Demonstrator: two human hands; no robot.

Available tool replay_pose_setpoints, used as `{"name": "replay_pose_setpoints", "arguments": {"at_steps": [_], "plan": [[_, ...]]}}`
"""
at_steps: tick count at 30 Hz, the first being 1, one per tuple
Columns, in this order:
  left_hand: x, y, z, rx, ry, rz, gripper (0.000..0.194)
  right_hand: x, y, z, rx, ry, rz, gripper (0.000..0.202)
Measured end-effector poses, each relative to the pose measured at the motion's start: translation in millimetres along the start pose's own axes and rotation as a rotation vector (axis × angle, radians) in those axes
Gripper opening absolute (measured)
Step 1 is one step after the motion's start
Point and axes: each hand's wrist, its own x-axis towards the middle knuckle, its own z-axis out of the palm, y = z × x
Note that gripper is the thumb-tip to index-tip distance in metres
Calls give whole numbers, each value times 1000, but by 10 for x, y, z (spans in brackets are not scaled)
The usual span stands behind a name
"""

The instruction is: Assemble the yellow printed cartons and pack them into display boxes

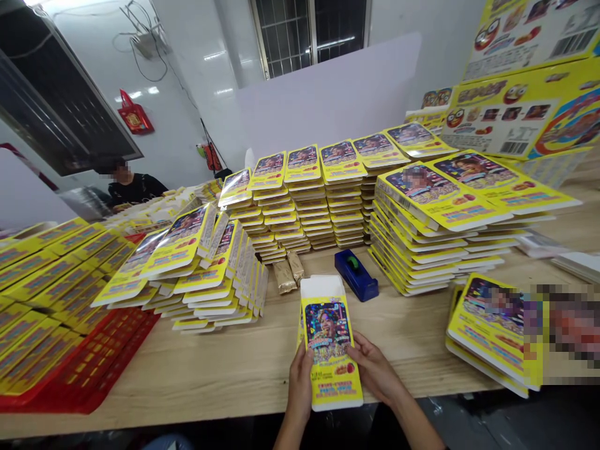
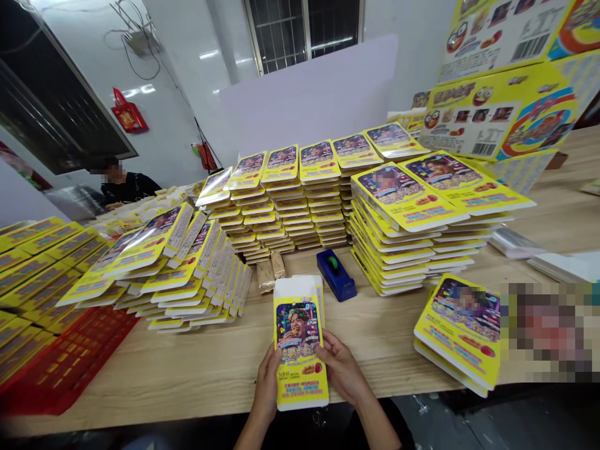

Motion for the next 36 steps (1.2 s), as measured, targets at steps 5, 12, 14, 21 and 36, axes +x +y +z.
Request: {"name": "replay_pose_setpoints", "arguments": {"at_steps": [5,12,14,21,36], "plan": [[-9,18,29,-65,-58,-21,50,-14,-19,6,12,-11,9,39],[-17,28,61,-79,-55,-35,51,8,-3,19,24,16,7,38],[-7,24,58,-88,-52,-46,54,5,-11,23,30,23,10,39],[44,-42,-7,-76,0,-47,56,-11,-37,29,56,79,-9,38],[19,-17,54,-59,-107,-55,49,-34,-34,24,77,33,27,35]]}}
